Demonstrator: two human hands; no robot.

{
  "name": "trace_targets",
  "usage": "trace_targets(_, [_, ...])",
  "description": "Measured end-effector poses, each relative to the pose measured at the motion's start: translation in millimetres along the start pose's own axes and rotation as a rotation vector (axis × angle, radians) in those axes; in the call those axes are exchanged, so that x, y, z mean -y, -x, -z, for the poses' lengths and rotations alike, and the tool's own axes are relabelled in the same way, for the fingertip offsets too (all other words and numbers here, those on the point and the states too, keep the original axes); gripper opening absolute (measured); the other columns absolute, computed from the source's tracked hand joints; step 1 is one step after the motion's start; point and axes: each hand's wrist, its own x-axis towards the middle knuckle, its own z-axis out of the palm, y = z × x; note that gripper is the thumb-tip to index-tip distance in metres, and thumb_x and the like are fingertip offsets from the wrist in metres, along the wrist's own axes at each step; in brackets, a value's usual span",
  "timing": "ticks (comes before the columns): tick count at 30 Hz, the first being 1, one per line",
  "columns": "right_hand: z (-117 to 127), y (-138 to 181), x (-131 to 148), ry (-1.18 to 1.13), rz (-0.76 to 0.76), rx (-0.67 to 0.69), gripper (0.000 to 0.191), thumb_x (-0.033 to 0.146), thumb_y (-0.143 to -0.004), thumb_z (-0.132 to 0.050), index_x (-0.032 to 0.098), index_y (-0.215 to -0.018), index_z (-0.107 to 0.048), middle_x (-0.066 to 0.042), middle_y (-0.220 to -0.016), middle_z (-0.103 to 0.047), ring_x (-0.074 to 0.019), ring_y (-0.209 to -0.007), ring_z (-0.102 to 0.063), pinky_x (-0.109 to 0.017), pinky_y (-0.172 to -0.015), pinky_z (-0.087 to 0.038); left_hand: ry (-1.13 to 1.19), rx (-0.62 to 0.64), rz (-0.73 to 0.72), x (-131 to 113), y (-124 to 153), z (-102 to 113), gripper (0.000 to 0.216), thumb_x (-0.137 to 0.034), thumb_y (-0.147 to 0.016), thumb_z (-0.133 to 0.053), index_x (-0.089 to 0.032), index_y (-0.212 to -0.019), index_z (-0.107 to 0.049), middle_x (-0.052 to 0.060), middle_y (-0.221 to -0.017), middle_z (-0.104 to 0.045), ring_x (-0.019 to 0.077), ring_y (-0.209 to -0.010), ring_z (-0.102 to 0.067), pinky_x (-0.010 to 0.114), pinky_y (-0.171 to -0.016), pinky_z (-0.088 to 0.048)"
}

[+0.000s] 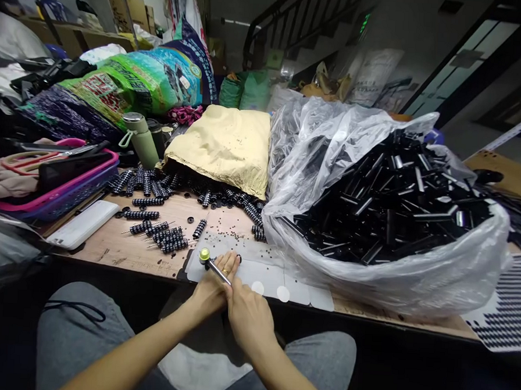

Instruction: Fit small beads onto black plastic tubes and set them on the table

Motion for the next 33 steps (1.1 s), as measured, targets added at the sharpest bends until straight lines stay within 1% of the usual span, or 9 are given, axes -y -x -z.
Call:
trace_targets(5, [9.9,-7.3,-23.9,-0.050,-0.138,-0.092,0.039,0.042,-0.093,-0.019,0.020,-0.079,-0.048,0.000,-0.061,-0.060,-0.0147,-0.052,-0.057,-0.023,-0.046,-0.026,0.120,0.136,0.193,-2.4,-7.1,33.1,0.037,-0.010,-0.082,-0.033,-0.012,-0.115,-0.050,0.013,-0.101,-0.059,0.0230,-0.097,-0.053,0.036,-0.079,-0.045])
trace_targets(9, [0.6,-12.8,-66.0,0.091,-0.253,-0.091,0.035,0.043,-0.091,-0.025,0.020,-0.080,-0.049,-0.001,-0.066,-0.061,-0.0150,-0.053,-0.057,-0.024,-0.047,-0.025,0.289,0.249,0.157,3.5,-7.1,63.0,0.028,-0.025,-0.082,-0.045,-0.017,-0.107,-0.055,0.009,-0.090,-0.060,0.0210,-0.085,-0.055,0.031,-0.071,-0.046])
trace_targets(14, [-30.9,-13.5,-95.7,0.197,-0.254,-0.140,0.035,0.044,-0.090,-0.028,0.019,-0.078,-0.049,-0.003,-0.073,-0.058,-0.0168,-0.063,-0.056,-0.025,-0.050,-0.029,0.167,0.062,0.695,83.0,-63.8,68.3,0.037,-0.032,-0.086,-0.039,-0.010,-0.116,-0.046,0.015,-0.106,-0.056,0.0233,-0.096,-0.053,0.032,-0.078,-0.043])
trace_targets(17, [-34.6,-12.8,-92.8,0.160,-0.169,-0.231,0.035,0.043,-0.090,-0.030,0.018,-0.078,-0.051,-0.005,-0.073,-0.057,-0.0186,-0.072,-0.055,-0.027,-0.059,-0.035,0.112,0.014,0.829,129.1,-109.4,59.2,0.035,-0.025,-0.086,-0.037,-0.003,-0.112,-0.044,0.022,-0.105,-0.054,0.0272,-0.100,-0.051,0.036,-0.082,-0.040])
trace_targets(20, [-13.7,-20.8,-91.8,0.028,-0.047,-0.359,0.031,0.039,-0.090,-0.033,0.017,-0.083,-0.054,-0.007,-0.080,-0.059,-0.0179,-0.078,-0.054,-0.029,-0.070,-0.038,0.105,0.011,0.854,150.0,-139.3,47.7,0.033,-0.015,-0.083,-0.039,-0.003,-0.113,-0.042,0.025,-0.112,-0.049,0.0296,-0.106,-0.047,0.038,-0.083,-0.039])
trace_targets(23, [23.3,-48.0,-106.9,0.011,-0.142,-0.430,0.033,0.033,-0.091,-0.029,0.014,-0.089,-0.056,-0.010,-0.089,-0.060,-0.0176,-0.085,-0.054,-0.028,-0.076,-0.037,0.132,0.049,0.825,156.2,-151.7,38.5,0.029,-0.007,-0.079,-0.040,-0.007,-0.107,-0.048,0.022,-0.113,-0.049,0.0297,-0.107,-0.047,0.039,-0.084,-0.039])
trace_targets(25, [44.7,-74.6,-124.2,0.084,-0.315,-0.302,0.038,0.032,-0.091,-0.024,0.010,-0.098,-0.055,-0.012,-0.094,-0.059,-0.0194,-0.090,-0.052,-0.029,-0.074,-0.036,0.160,0.077,0.811,157.9,-153.1,35.5,0.026,-0.004,-0.076,-0.041,-0.006,-0.100,-0.052,0.022,-0.108,-0.051,0.0298,-0.104,-0.049,0.040,-0.084,-0.039])
trace_targets(29, [60.2,-115.0,-150.1,0.056,-0.301,-0.131,0.029,0.033,-0.083,-0.046,0.010,-0.090,-0.061,-0.009,-0.081,-0.063,-0.0164,-0.078,-0.056,-0.025,-0.062,-0.036,0.221,0.063,0.828,158.3,-146.3,40.3,0.027,-0.003,-0.073,-0.043,-0.001,-0.098,-0.053,0.025,-0.105,-0.052,0.0315,-0.099,-0.053,0.041,-0.082,-0.040])
trace_targets(33, [63.6,-103.8,-147.4,0.086,-0.298,-0.124,0.018,0.024,-0.075,-0.056,0.012,-0.087,-0.062,-0.011,-0.082,-0.064,-0.0209,-0.081,-0.056,-0.028,-0.064,-0.036,0.325,-0.032,0.824,145.3,-128.4,55.5,0.034,-0.009,-0.078,-0.040,-0.004,-0.111,-0.047,0.022,-0.111,-0.051,0.0250,-0.098,-0.054,0.034,-0.081,-0.042])
